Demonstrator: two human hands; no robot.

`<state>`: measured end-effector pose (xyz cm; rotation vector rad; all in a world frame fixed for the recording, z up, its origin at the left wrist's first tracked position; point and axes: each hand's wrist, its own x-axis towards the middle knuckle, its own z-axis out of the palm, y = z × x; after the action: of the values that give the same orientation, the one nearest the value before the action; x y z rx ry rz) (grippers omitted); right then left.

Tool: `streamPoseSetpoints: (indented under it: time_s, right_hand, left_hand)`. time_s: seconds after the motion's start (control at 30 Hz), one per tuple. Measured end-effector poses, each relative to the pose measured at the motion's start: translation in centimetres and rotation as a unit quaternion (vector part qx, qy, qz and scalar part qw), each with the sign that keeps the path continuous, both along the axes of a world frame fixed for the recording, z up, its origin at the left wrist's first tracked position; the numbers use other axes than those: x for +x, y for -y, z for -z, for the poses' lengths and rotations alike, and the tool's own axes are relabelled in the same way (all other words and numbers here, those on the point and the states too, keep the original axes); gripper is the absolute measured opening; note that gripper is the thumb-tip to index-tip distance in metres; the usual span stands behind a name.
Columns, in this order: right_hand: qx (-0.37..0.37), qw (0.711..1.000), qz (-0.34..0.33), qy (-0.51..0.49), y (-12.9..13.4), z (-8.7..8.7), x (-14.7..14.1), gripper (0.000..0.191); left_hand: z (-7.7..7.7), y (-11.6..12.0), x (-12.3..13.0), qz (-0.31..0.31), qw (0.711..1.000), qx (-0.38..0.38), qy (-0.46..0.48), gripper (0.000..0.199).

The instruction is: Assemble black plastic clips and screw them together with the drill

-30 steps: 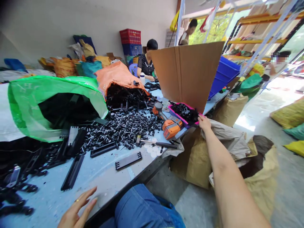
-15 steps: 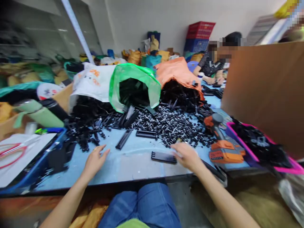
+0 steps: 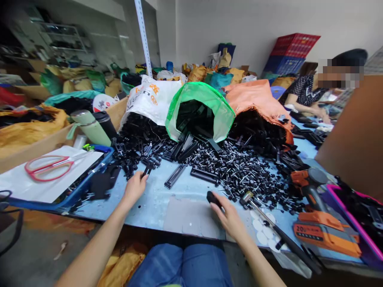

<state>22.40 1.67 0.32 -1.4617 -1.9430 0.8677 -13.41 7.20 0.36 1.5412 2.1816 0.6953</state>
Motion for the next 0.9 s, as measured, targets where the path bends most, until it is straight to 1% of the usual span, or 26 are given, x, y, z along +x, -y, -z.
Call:
streamPoseSetpoints:
  time_s: [0.03,0.07,0.1,0.13,0.17,0.2,0.23,0.3,0.43,0.5,0.57,0.63,0.7,0.77,0.83,0.9]
  right_hand:
    - [-0.056,0.995,0.023,-0.08,-0.2,-0.3,-1.1,0.045]
    - [-0.113,0.98,0.042,-0.156,-0.4,-0.5,-2.4,0.047]
    - [-0.164,0.959,0.055,-0.224,-0.6,-0.7,-3.7,0.05]
    - [-0.204,0.936,0.062,-0.28,-0.9,-0.8,-4.9,0.053]
    - [-0.229,0.916,0.062,-0.324,-1.1,-1.0,-6.1,0.055]
    - [-0.241,0.901,0.058,-0.356,-1.2,-1.2,-7.2,0.057]
    - [-0.245,0.891,0.051,-0.379,-1.3,-1.3,-8.1,0.058]
    - [-0.246,0.883,0.034,-0.399,-1.2,-1.7,-9.2,0.062]
    - [-0.24,0.894,-0.011,-0.378,-0.7,-2.3,-9.7,0.068]
    - [-0.231,0.9,-0.033,-0.369,-0.6,-2.4,-9.6,0.066]
    - [-0.211,0.908,-0.034,-0.362,-0.6,-2.4,-9.3,0.064]
    - [-0.176,0.924,-0.034,-0.339,-0.7,-2.5,-8.8,0.061]
    - [-0.137,0.944,-0.05,-0.295,-0.9,-2.7,-8.2,0.056]
    - [-0.117,0.956,-0.06,-0.262,-1.1,-3.0,-7.9,0.052]
    - [-0.131,0.949,-0.035,-0.285,-1.2,-3.3,-8.0,0.052]
    - [-0.163,0.929,0.001,-0.332,-1.4,-3.5,-8.3,0.057]
  left_hand:
    - [-0.1,1.0,0.8,0.037,0.994,0.005,0.103,0.034]
    - [-0.3,2.2,1.9,0.076,0.973,0.004,0.219,0.037]
    - [-0.5,3.3,3.0,0.111,0.938,-0.006,0.329,0.041]
    - [-0.8,4.3,4.3,0.14,0.903,-0.023,0.405,0.044]
    - [-1.1,5.3,5.5,0.167,0.88,-0.043,0.443,0.045]
    - [-1.4,6.1,6.6,0.19,0.867,-0.058,0.458,0.044]
    - [-1.7,6.7,7.6,0.209,0.864,-0.063,0.453,0.042]
    - [-2.1,7.6,8.9,0.238,0.876,-0.044,0.418,0.04]
    - [-2.6,7.8,9.6,0.252,0.914,0.057,0.312,0.042]
    - [-2.8,7.7,9.7,0.258,0.922,0.101,0.271,0.041]
    - [-3.1,7.5,9.9,0.276,0.921,0.124,0.248,0.04]
    - [-3.5,7.6,10.0,0.287,0.92,0.128,0.233,0.039]
    - [-3.9,7.7,10.2,0.284,0.926,0.125,0.216,0.038]
    - [-4.2,7.7,10.3,0.281,0.931,0.125,0.198,0.038]
    - [-4.4,7.6,10.4,0.291,0.929,0.125,0.191,0.036]
    - [-4.4,7.4,10.5,0.292,0.927,0.123,0.199,0.035]
